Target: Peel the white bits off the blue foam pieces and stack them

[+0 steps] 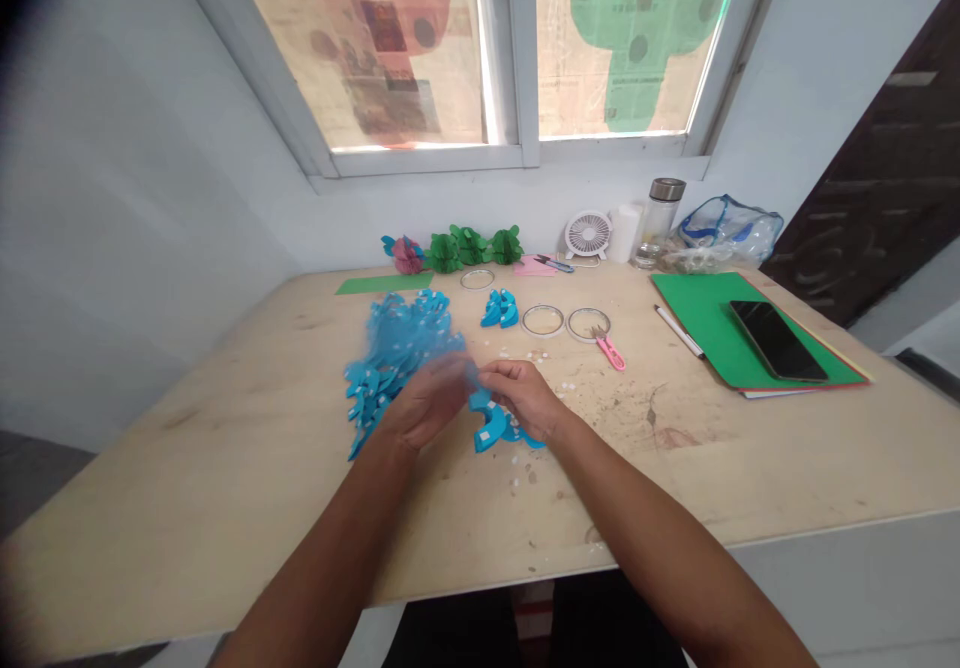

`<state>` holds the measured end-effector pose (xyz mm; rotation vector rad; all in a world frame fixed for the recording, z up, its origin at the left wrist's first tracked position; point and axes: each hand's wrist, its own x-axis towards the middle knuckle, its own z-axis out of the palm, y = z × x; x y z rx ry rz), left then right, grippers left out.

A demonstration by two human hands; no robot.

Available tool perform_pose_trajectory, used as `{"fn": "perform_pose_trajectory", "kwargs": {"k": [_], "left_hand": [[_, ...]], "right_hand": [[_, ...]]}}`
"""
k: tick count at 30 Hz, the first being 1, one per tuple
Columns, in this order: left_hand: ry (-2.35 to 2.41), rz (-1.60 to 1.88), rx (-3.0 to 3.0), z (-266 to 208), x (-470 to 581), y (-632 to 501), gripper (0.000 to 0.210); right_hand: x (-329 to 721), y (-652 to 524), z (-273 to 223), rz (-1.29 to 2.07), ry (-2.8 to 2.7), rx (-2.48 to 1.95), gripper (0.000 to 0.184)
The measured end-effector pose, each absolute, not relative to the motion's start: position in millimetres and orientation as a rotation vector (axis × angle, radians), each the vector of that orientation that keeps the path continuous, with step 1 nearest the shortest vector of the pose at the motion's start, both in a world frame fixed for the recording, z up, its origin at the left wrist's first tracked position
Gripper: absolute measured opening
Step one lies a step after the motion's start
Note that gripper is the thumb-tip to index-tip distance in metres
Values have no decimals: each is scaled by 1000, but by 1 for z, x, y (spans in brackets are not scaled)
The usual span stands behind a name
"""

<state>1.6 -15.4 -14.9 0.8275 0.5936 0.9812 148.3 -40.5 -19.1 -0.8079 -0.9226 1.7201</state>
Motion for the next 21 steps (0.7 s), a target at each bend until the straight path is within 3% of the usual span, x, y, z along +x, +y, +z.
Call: {"fn": "perform_pose_trajectory", "kwargs": {"k": [13,21], "left_hand": [[621,1016,799,-16,5,-16,17],[755,1080,840,-16,5,-14,23]], "right_hand": [[149,-40,-20,1759,-928,-792,22],[149,-35,-25,1610,-873,-833,23]]}}
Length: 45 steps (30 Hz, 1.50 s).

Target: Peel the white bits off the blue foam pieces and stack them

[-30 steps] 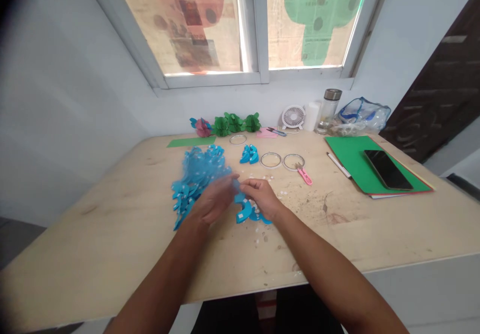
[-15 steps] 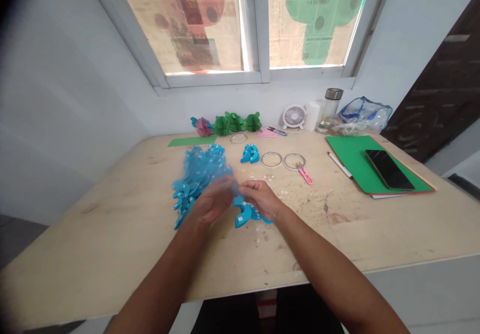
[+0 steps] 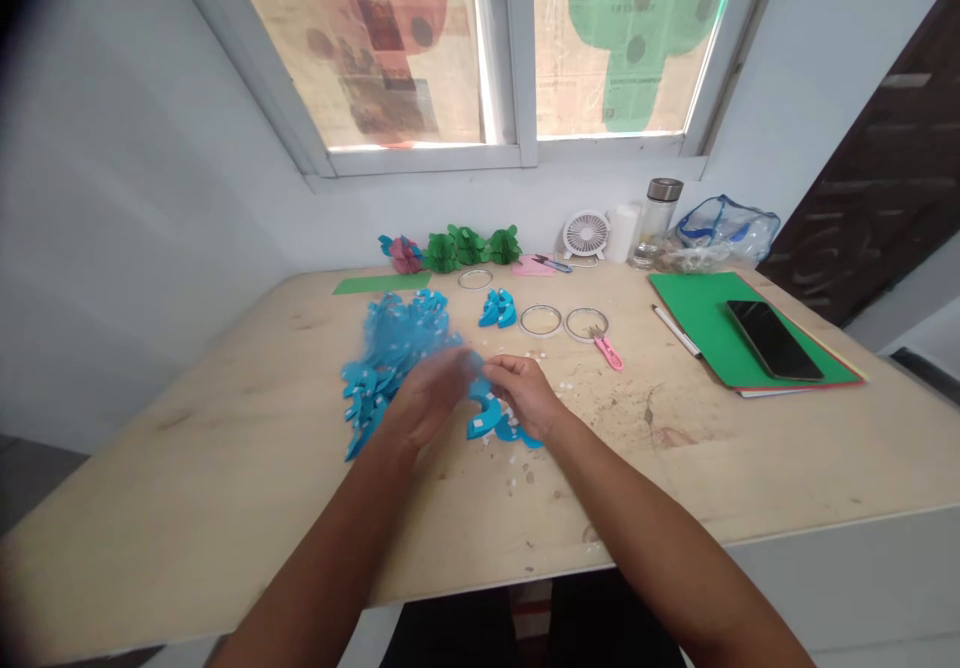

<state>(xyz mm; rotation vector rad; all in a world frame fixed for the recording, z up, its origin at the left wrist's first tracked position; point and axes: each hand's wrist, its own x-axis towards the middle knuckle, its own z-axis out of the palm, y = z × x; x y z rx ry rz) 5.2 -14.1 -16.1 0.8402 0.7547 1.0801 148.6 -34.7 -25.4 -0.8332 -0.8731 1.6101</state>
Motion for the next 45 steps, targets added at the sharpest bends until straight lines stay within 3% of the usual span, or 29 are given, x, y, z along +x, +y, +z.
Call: {"fn": "perform_pose_trajectory", "kwargs": {"k": [14,22,31,45], "left_hand": [[956,990,1166,-13,13,-20,20],[1010,1097,1147,-12,13,-20,17],[1058,1173,1140,-13,10,-18,21],[1053,1148,1190,-21,10,-9,24]], "right_hand": [[154,-26,-27,1096,-1063,-1108,22],[155,-28,-28,1182,-1089,-996,27],[153,-28,-29,1207,-1158,-1075,17],[153,-28,-29,1229,-1148,-1082,17]]}}
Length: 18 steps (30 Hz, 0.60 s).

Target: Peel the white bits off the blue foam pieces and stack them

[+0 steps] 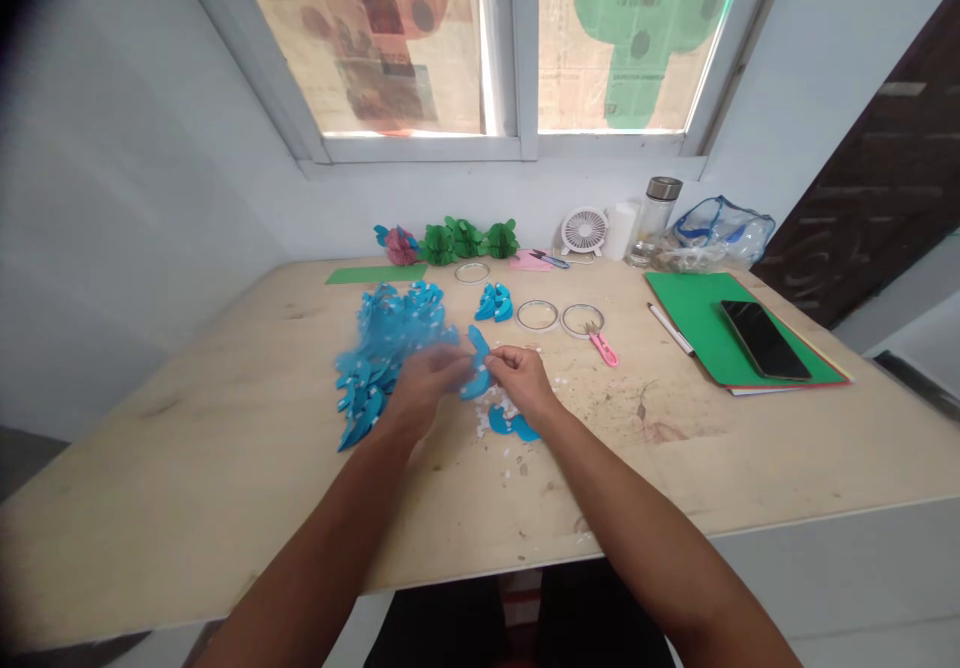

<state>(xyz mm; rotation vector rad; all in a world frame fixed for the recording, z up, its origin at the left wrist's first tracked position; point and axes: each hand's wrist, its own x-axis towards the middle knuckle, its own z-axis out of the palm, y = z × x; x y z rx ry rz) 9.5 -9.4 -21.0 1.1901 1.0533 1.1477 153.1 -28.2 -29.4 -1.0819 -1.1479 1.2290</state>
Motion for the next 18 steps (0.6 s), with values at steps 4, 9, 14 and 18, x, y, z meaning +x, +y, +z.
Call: {"fn": "perform_pose_trajectory", "kwargs": {"k": [4,9,14,18], "left_hand": [[1048,1143,1201,-22,9,-9,23],[1056,1111,1233,-21,10,-11,22],[1204,1261,1444,-17,12,-16,15],[1300,1322,1905,-17,14,-19,6]], "right_hand": [[153,-28,-29,1223,-1175,-1064,17],[154,-27,-32,1205,-1208,-1095,20],[156,-25,-37,1051,-1274,-1172,24],[157,-24,-38,886,-1364,-1229,25]]}}
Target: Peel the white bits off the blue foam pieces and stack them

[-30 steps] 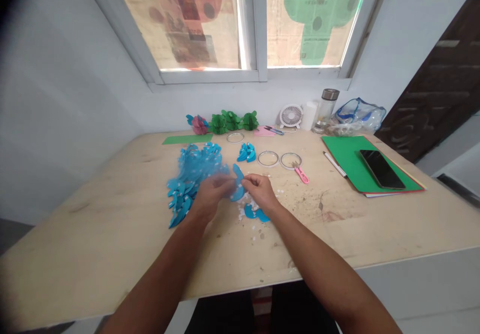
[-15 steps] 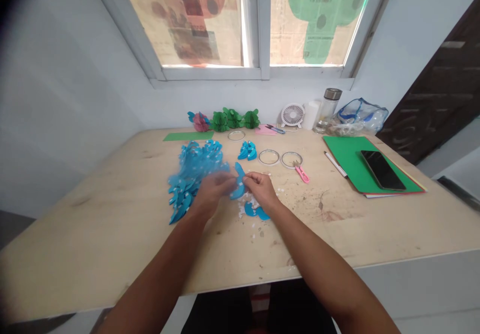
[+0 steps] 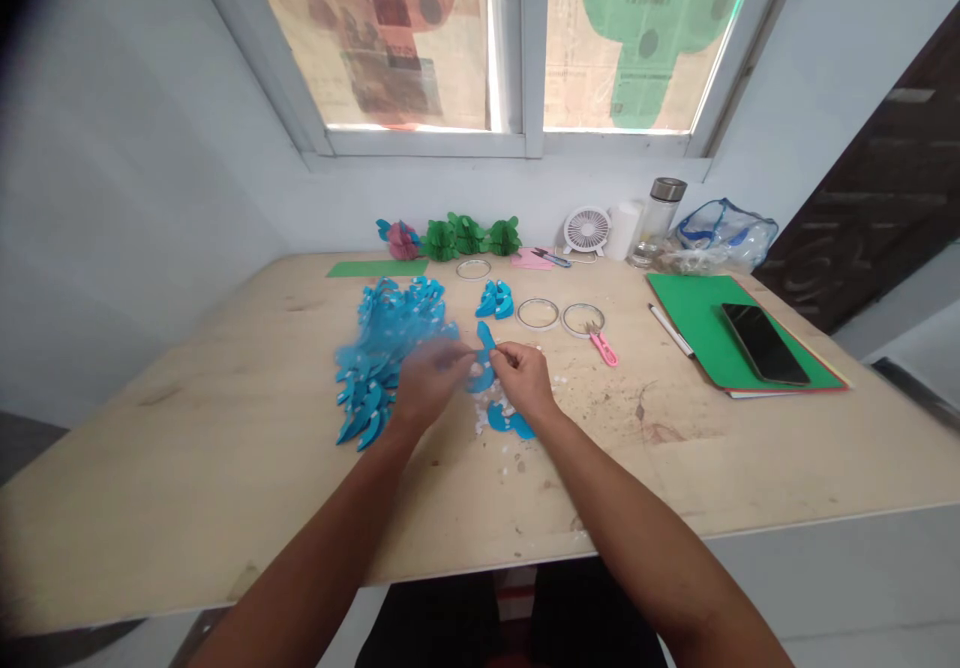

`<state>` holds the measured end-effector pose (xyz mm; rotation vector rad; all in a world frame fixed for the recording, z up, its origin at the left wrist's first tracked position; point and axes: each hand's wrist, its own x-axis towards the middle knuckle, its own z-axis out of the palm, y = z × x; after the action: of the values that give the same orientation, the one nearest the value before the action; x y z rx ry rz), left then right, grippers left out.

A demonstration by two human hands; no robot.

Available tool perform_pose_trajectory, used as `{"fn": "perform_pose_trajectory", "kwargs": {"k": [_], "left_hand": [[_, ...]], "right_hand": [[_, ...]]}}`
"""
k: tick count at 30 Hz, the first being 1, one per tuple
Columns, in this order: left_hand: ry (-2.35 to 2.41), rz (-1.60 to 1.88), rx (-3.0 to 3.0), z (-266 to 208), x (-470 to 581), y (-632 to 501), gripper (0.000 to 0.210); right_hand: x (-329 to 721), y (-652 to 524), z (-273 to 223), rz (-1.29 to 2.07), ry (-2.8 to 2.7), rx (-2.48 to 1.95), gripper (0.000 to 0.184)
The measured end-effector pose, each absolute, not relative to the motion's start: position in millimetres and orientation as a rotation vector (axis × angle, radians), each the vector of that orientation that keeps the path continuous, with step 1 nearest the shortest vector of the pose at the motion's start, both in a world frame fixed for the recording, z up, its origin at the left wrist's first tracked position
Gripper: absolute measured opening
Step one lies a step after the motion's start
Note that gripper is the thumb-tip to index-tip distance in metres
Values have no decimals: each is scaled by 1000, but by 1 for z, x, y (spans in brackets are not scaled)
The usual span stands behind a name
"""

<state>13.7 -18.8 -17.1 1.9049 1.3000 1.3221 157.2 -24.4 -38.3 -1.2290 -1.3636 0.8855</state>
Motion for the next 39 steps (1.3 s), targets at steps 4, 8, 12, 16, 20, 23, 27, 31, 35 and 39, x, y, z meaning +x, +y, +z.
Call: {"fn": "perform_pose_trajectory", "kwargs": {"k": [4,8,12,16,20,23,27,31,35,39], "left_hand": [[1286,1252,2264,-22,18,-20,7],[1315,1226,2419,-25,21,-21,8],[1307,1199,2495,-26,23,-22,9],[1344,1160,2527,-26,25,-24,11],[1395,1137,2539,-28,28,-25,12],[1409,1132,2530,-30,28,-24,12],[1411,1122,2516,-32,28,-23,10],[1398,1107,2505,-32,27,-23,8],[1396,1073,2497,-30,26,-23,7],[1394,1055,2499,-29,26,-22,7]], "right_hand": [[158,-24,-38,794,-1410,-1284,26],[158,-24,-39,763,-1419,-1307,27],[158,-24,-39,771,-1392,-1314,26],[158,-24,-40,787,-1371,-1316,26],[159,-23,-41,782,-1373,-1332,26],[160,-23,-41,766,-1386,-1347,26],[159,-23,-41,746,-1403,-1360,26],[159,-23,-42,749,-1408,-1369,25],[159,-23,-43,768,-1405,-1376,25],[159,-22,-45,756,-1418,-1384,26]]}}
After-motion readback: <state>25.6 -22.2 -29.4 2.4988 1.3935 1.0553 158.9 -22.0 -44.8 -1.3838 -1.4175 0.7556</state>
